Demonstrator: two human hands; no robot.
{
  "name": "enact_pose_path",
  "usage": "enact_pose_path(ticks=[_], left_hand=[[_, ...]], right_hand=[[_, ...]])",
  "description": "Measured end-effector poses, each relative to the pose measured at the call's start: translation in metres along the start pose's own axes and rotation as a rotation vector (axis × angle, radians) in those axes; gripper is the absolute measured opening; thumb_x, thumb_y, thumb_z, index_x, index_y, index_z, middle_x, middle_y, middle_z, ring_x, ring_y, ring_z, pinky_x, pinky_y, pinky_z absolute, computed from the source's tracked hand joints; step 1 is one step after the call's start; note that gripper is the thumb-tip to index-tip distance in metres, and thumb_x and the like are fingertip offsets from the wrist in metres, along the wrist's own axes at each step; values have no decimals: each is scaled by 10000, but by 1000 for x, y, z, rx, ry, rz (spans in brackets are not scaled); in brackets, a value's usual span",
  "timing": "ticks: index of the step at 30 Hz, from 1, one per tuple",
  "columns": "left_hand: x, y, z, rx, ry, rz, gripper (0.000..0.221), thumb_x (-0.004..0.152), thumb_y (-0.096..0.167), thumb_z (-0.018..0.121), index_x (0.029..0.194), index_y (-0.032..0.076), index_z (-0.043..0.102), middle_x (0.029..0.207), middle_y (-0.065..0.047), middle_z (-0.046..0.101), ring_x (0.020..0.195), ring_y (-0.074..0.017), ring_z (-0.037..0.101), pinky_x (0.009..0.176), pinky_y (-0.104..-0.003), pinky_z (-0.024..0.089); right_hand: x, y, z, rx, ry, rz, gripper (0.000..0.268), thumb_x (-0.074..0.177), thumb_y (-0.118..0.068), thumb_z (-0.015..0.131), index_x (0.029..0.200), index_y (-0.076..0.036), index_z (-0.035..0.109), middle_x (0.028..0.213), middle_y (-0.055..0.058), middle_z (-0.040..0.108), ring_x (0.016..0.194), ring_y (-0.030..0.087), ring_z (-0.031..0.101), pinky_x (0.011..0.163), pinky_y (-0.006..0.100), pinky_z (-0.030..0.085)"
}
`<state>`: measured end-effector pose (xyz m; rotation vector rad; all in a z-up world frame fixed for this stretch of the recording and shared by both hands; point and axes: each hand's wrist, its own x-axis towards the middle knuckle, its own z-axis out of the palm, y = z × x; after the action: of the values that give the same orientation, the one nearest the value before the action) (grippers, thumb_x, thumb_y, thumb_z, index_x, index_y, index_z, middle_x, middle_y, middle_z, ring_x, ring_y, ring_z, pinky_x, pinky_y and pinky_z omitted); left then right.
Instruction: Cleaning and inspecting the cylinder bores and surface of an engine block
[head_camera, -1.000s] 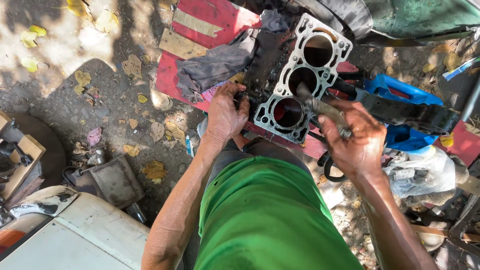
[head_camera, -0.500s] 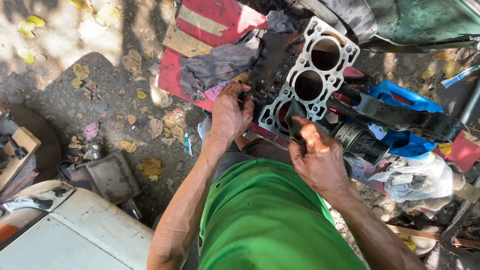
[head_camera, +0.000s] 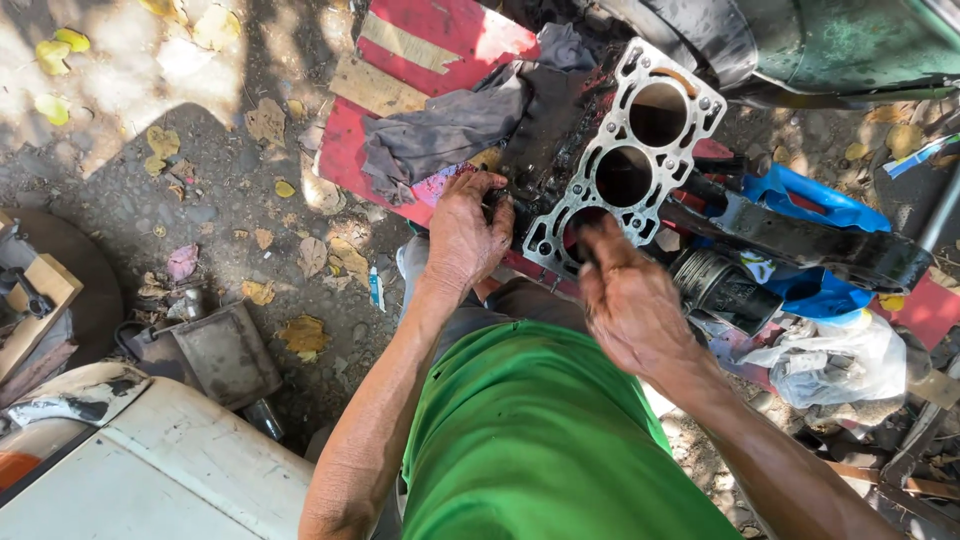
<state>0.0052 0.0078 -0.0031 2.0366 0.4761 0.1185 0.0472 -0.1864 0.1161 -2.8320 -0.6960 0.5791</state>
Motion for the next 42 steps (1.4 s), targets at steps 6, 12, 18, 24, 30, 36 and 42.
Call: enact_pose_path(ticks=[6, 12, 18, 24, 30, 36, 42], left_hand=[[0, 2, -2, 11, -18, -6, 159, 856, 134, 710, 1004, 83, 741, 908, -171, 705, 945, -447, 681, 850, -509, 570], [0, -5, 2, 4, -36, 1, 180, 847, 135, 725, 1021, 90, 723, 930, -164, 693, 969, -442, 667, 849, -514, 569], [-3, -3, 1, 16, -49, 22, 183, 851, 125, 731, 1032, 94, 723, 970, -144, 714, 992, -421, 679, 888, -490, 564], [0, -1, -2, 16, -68, 53, 196, 859, 97, 709, 1053, 72, 726, 1007, -157, 721, 1021, -423, 677, 905, -482, 558], [2, 2, -3, 37, -111, 26, 202, 861, 87, 714, 1061, 67, 742, 1028, -144, 738, 1041, -398, 688, 930, -454, 552], [0, 3, -5, 68, -126, 15, 212, 875, 108, 703, 1081, 66, 731, 1034, -169, 726, 1054, -421, 671, 959, -483, 530], [2, -3, -1, 59, -104, 34, 202, 870, 95, 690, 1067, 64, 725, 1017, -170, 714, 1032, -420, 666, 917, -493, 543]], right_hand=[[11, -7, -18, 165, -479, 99, 488, 1045, -321, 384, 1442, -76, 528, 1222, 253, 698, 1100, 474, 681, 945, 615, 539], [19, 26, 28, 1339, -516, 712, 564, 1026, -166, 540, 1391, 225, 361, 1007, 419, 648, 472, 374, 679, 353, 457, 602], [43, 11, 31, 1784, -606, 632, 131, 923, -61, 548, 802, -34, 509, 873, 290, 728, 855, 366, 784, 548, 385, 655], [33, -2, -12, 2195, -499, 750, 253, 840, -152, 617, 660, -121, 441, 727, 147, 562, 956, 606, 706, 575, 563, 649], [51, -6, -17, 2195, -440, 637, 1004, 844, -691, 569, 1391, 137, 414, 1429, 411, 441, 973, 565, 687, 515, 426, 692], [51, -14, -20, 2232, -531, 673, 1321, 837, -799, 522, 1551, 111, -119, 1589, 398, -173, 1159, 684, 567, 601, 507, 696], [38, 3, -31, 1894, -820, 471, 1036, 765, -743, 524, 1523, -45, 412, 1102, 221, 680, 606, 246, 731, 344, 252, 551]])
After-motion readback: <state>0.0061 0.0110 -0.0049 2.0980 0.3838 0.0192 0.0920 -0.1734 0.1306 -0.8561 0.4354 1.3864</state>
